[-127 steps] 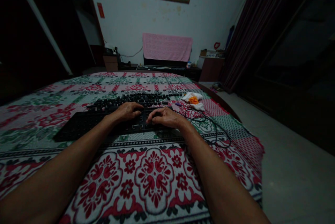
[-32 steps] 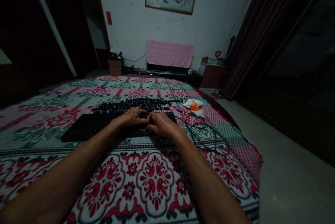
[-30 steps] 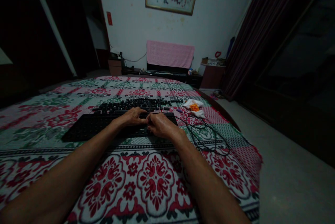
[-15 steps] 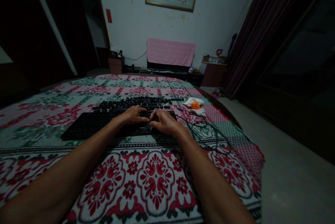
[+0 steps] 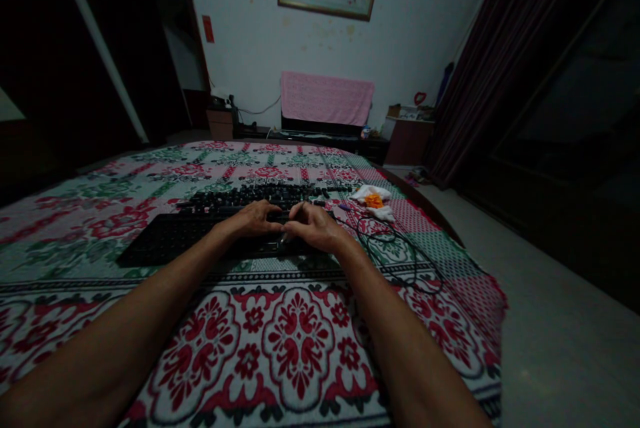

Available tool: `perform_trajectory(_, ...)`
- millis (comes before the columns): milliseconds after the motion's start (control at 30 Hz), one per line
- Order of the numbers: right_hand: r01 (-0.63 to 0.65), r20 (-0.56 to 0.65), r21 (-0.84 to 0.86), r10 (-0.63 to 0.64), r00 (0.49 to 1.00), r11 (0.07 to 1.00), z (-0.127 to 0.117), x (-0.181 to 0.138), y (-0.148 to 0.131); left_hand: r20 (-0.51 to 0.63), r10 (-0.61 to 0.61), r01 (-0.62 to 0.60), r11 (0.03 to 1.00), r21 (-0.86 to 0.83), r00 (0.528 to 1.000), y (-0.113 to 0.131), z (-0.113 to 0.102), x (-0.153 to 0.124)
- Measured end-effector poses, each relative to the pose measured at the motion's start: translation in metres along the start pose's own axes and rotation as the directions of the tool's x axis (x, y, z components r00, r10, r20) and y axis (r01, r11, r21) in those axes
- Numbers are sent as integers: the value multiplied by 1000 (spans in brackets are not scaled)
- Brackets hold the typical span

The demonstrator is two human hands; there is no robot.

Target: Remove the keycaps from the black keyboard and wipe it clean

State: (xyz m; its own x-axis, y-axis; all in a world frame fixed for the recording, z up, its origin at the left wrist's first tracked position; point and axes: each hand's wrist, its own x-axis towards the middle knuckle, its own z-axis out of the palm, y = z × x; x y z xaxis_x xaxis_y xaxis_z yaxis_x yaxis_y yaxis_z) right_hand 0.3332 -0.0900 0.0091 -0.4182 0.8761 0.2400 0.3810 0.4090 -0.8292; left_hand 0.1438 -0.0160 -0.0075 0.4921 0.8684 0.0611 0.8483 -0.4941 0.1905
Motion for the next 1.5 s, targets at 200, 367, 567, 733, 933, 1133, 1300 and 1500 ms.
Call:
perform_trajectory(200, 6, -34, 21, -6, 999, 1000, -5, 2, 9, -16, 12, -12, 1000, -14, 1000, 2, 0, -2)
perform_trajectory(367, -20, -85, 137, 32, 996, 990, -7, 3, 17, -55, 44, -50, 993, -106, 997, -2, -5, -4)
perform_trajectory(567, -40, -241, 187, 86, 967, 981, -14, 5, 28, -47, 160, -163, 867, -471, 986, 9, -13, -7)
perform_trajectory(733, -19, -280, 280, 101, 955, 960, -12, 6, 24, -38, 283, -246, 752, -612, 958, 27, -5, -5)
perform_trajectory(933, -88, -348, 318, 202, 915, 944, -8, 5, 9, -159, 232, -282, 795, -537, 960, 30, -1, -4)
perform_trajectory(1133, -91, -485, 301, 235, 842, 949, 2, 15, 16, -349, 140, -264, 903, -338, 927, 38, -1, -7)
perform_trajectory(1300, -90, -552, 196, 186, 813, 977, 8, 22, 25, -377, 154, -240, 951, -193, 913, 44, -2, -11)
perform_trajectory(1500, -127, -643, -43, 70, 763, 991, 19, 20, 19, -252, 145, -121, 987, 107, 957, 48, -5, -14)
